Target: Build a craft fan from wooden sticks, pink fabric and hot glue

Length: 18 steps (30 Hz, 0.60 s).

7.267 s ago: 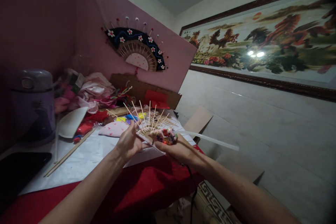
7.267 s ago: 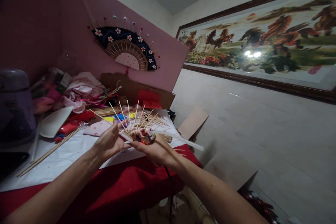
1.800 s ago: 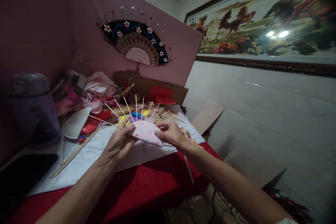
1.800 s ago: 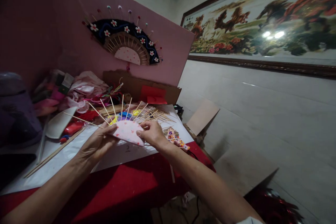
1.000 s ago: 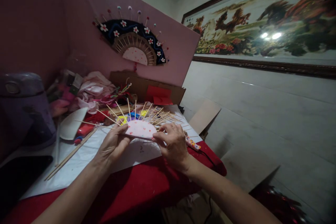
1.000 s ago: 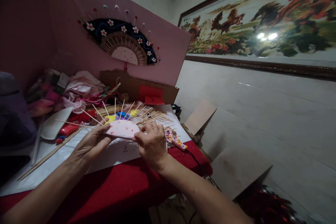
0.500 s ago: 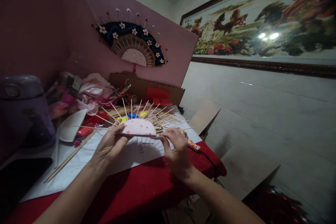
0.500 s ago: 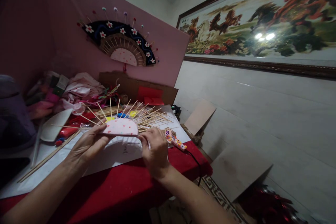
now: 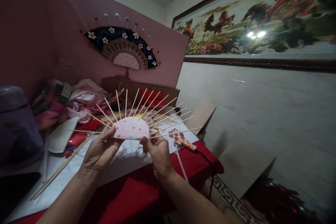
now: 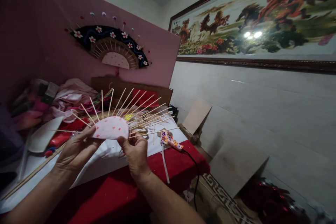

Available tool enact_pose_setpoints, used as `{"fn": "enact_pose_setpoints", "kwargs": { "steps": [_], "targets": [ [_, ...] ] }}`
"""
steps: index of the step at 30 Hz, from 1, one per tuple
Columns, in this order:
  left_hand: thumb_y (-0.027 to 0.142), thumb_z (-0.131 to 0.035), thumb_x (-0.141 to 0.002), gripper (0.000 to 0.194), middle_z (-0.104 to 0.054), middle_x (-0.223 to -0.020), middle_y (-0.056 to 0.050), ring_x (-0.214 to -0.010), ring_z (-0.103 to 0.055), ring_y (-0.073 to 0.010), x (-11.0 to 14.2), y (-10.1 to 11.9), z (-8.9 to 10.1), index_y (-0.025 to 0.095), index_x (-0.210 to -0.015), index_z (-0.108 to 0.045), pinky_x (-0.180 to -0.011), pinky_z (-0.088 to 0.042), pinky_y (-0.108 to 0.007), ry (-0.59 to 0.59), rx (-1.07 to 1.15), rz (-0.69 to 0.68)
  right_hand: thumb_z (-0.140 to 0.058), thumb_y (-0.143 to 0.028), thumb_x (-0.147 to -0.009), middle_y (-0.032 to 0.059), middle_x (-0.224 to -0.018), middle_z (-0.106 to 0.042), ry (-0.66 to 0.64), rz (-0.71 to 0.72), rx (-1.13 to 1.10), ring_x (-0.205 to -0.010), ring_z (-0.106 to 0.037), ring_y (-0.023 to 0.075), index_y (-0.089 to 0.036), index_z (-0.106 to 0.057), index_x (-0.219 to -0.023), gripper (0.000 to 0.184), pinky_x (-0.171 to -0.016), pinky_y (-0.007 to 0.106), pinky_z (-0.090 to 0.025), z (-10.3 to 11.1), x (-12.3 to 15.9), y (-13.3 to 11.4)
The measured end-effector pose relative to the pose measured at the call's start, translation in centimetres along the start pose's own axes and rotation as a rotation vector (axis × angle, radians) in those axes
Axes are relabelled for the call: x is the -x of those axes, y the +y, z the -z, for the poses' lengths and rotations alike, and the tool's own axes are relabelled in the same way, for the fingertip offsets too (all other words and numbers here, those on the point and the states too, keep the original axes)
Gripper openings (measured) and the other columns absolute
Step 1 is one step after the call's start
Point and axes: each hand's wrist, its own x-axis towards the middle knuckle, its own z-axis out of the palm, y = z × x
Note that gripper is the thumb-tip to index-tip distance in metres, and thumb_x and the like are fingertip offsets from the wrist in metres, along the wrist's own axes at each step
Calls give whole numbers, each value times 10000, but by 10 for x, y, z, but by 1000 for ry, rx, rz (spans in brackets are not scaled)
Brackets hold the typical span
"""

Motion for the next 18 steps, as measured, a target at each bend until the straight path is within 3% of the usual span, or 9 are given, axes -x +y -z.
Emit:
{"fn": "enact_pose_setpoints", "kwargs": {
  "steps": [7, 12, 18],
  "targets": [
    [-50, -373, -843, 538, -711, -1071, -123, -972, -690, -238, 1, 3, -2, 197, -1283, -561, -861, -561, -374, -46, -39, -14, -699, -404, -717, -56, -579, -498, 71, 97, -30, -492, -393, 79, -179, -602, -734, 245, -479, 221, -359, -12, 5, 2],
    [-33, -371, -852, 524, -724, -1024, -92, -916, -704, -209, 5, 3, -6, 219, -1264, -574, -835, -577, -349, -58, -100, -26, -680, -359, -739, -60, -546, -460, 91, 126, -33, -508, -404, 82, -185, -551, -634, 241, -520, 224, -368, -10, 7, 3],
    [0, -405, -857, 477, -727, -996, -98, -889, -703, -216, 6, 2, -9, 197, -1250, -591, -827, -581, -352, -84, -160, -23, -686, -362, -751, -49, -616, -499, 81, 155, -64, -528, -386, 75, -180, -588, -719, 209, -527, 212, -366, -7, 8, 4]
  ]
}}
